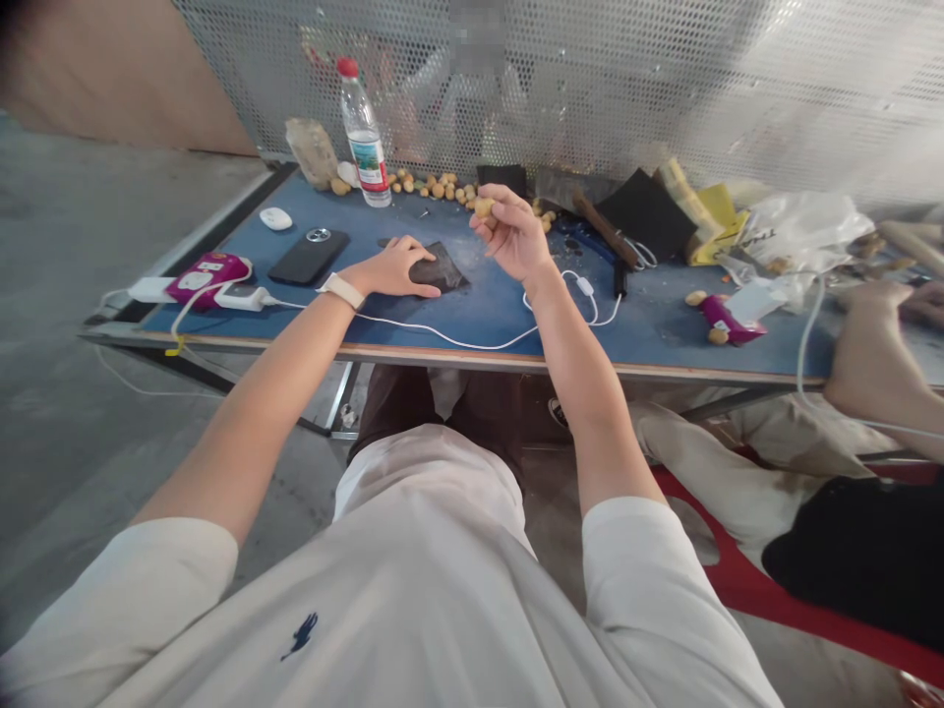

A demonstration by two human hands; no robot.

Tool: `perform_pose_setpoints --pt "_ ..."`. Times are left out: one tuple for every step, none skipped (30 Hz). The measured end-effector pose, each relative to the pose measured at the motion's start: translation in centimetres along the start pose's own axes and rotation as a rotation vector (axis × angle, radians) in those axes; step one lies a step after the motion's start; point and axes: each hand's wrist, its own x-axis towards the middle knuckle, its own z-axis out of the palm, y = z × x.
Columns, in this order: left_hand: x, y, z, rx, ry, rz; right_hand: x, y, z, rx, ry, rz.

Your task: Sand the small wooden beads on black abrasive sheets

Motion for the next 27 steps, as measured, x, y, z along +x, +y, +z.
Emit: perform_pose_setpoints --pt "0.0 0.0 0.0 0.000 0.001 0.001 0.1 0.1 0.1 0.027 -0.009 -0.013" --pt "0.0 0.0 0.0 0.000 0.002 0.000 0.2 0.2 0.2 0.053 -0.015 -0.028" --pt "-0.1 0.0 0.0 0.000 0.001 -0.001 0.2 0.3 0.3 0.075 -0.015 -0.042" --pt "-0.1 0.0 -0.1 -0.001 0.000 -0.003 0.3 0.3 0.4 0.083 -0.011 -0.051" --pt "-0.1 0.1 -0.1 -0.002 -0.002 -0.005 0.3 0.3 0.5 0.071 -0.007 -0.050" --pt "-0.2 0.1 -0.2 -0.004 -0.004 -0.008 0.3 0.2 0.5 0.040 -0.005 -0.043" --pt "-0.2 0.2 -0.2 -0.007 -0.005 -0.011 0.2 0.1 0.6 -0.002 -0.008 -0.030" --pt "-0.2 0.2 -0.2 -0.011 -0.008 -0.012 0.1 -0.1 0.6 -0.047 -0.015 -0.016" --pt "-0.3 0.3 -0.3 -0.013 -0.009 -0.011 0.0 -0.3 0.7 -0.087 -0.027 -0.002" --pt "-0.3 0.3 -0.3 -0.015 -0.007 -0.009 -0.1 -0.5 0.9 -0.116 -0.045 0.008" --pt "-0.3 0.3 -0.2 -0.016 -0.005 -0.006 -0.2 -0.6 1.0 -0.129 -0.068 0.014" --pt "-0.3 0.3 -0.2 -0.017 -0.003 -0.003 -0.3 -0.8 1.2 -0.132 -0.093 0.017" --pt "-0.2 0.3 -0.2 -0.019 0.000 -0.003 -0.4 -0.9 1.4 -0.130 -0.119 0.020" --pt "-0.2 0.2 -0.2 -0.021 0.002 -0.004 -0.5 -1.0 1.7 -0.128 -0.138 0.024" --pt "-0.2 0.2 -0.2 -0.023 0.004 -0.007 -0.5 -1.0 1.8 -0.129 -0.151 0.029" --pt "-0.2 0.2 -0.1 -0.025 0.003 -0.008 -0.5 -1.0 2.0 -0.131 -0.155 0.034" --pt "-0.2 0.1 -0.1 -0.025 0.002 -0.009 -0.5 -1.0 2.1 -0.134 -0.155 0.037" --pt "-0.2 0.1 -0.1 -0.022 0.003 -0.009 -0.4 -0.9 2.1 -0.136 -0.154 0.037" --pt "-0.1 0.1 -0.1 -0.018 0.003 -0.007 -0.3 -0.7 2.0 -0.135 -0.153 0.033" --pt "-0.1 0.1 0.0 -0.013 0.004 -0.005 -0.2 -0.5 1.8 -0.130 -0.154 0.025" --pt "-0.1 0.0 0.0 -0.010 0.006 -0.003 -0.1 -0.3 1.6 -0.122 -0.157 0.014" --pt "-0.1 0.0 0.0 -0.008 0.008 -0.001 0.0 -0.1 1.4 -0.112 -0.164 0.001" --pt "-0.1 0.0 0.0 -0.007 0.009 0.000 0.0 0.1 1.2 -0.102 -0.175 -0.009" --pt "-0.1 0.0 0.0 -0.007 0.009 0.000 0.1 0.2 1.0 -0.095 -0.189 -0.016" --pt "-0.1 0.0 0.0 -0.007 0.009 -0.001 0.1 0.3 0.9 -0.091 -0.203 -0.016" --pt "-0.1 0.0 0.0 -0.007 0.009 -0.002 0.0 0.3 0.9 -0.091 -0.212 -0.011" --pt "-0.1 0.1 0.0 -0.007 0.009 -0.003 0.0 0.3 1.0 -0.094 -0.212 -0.001"
